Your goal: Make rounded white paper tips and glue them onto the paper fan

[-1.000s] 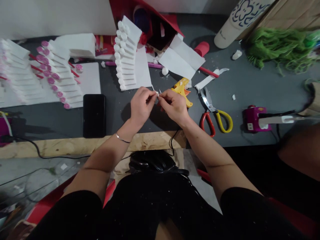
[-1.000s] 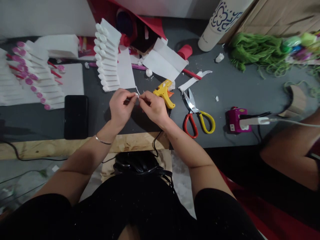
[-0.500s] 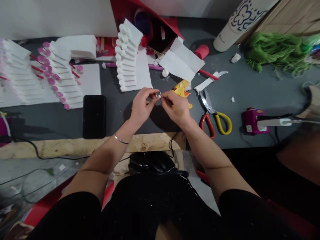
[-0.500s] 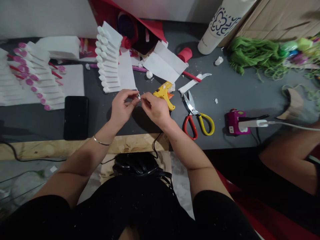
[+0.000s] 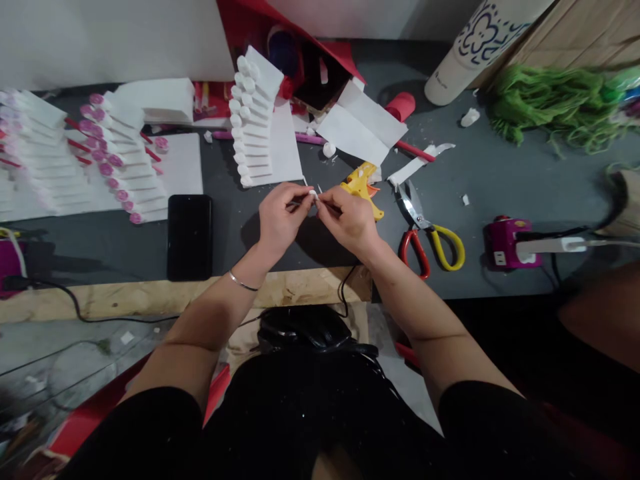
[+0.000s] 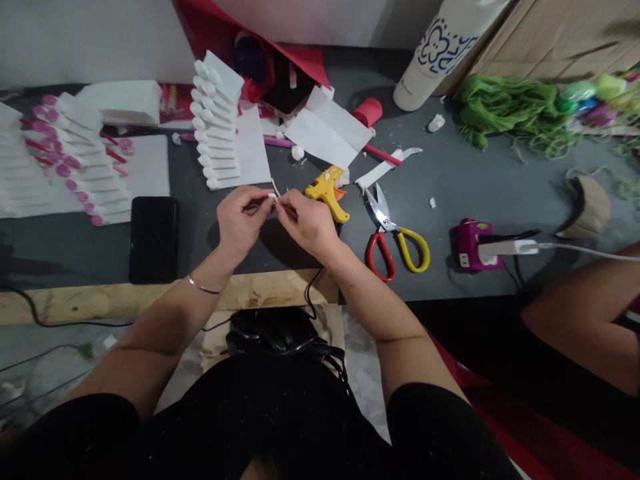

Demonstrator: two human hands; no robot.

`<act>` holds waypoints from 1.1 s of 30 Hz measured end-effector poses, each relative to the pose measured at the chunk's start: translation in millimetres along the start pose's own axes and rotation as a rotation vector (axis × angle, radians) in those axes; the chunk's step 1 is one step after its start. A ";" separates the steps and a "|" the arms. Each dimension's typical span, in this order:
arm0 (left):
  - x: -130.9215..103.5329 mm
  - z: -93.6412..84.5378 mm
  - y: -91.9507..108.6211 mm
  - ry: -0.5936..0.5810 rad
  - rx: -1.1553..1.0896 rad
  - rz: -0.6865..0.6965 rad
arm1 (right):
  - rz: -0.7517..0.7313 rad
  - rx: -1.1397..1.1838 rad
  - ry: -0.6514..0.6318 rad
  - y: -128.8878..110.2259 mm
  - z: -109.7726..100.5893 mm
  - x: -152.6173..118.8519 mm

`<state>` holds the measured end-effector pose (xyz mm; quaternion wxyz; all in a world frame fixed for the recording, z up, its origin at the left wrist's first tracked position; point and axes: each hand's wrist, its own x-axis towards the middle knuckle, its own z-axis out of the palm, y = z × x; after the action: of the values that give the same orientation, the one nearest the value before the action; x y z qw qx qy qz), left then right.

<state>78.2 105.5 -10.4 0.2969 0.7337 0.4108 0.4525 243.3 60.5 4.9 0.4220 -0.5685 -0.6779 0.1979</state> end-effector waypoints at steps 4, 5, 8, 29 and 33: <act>-0.4 2.6 -1.5 0.028 0.093 0.054 | 0.001 0.026 -0.003 0.4 2.8 -1.0; -0.8 3.8 -1.9 0.028 0.114 0.075 | 0.008 0.036 0.006 1.0 3.5 -1.0; -2.0 7.5 -2.8 0.014 0.161 0.146 | 0.056 0.043 0.031 3.2 4.8 -0.5; 4.1 3.2 -4.2 -0.033 -0.022 0.075 | 0.177 0.202 -0.017 1.3 -2.7 3.4; 4.2 5.7 -5.9 0.009 -0.097 0.041 | 0.158 0.181 -0.017 2.7 -3.2 3.4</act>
<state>82.4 111.6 -15.8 0.3211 0.7246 0.3746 0.4812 247.5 63.8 5.9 0.4487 -0.5780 -0.6141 0.2957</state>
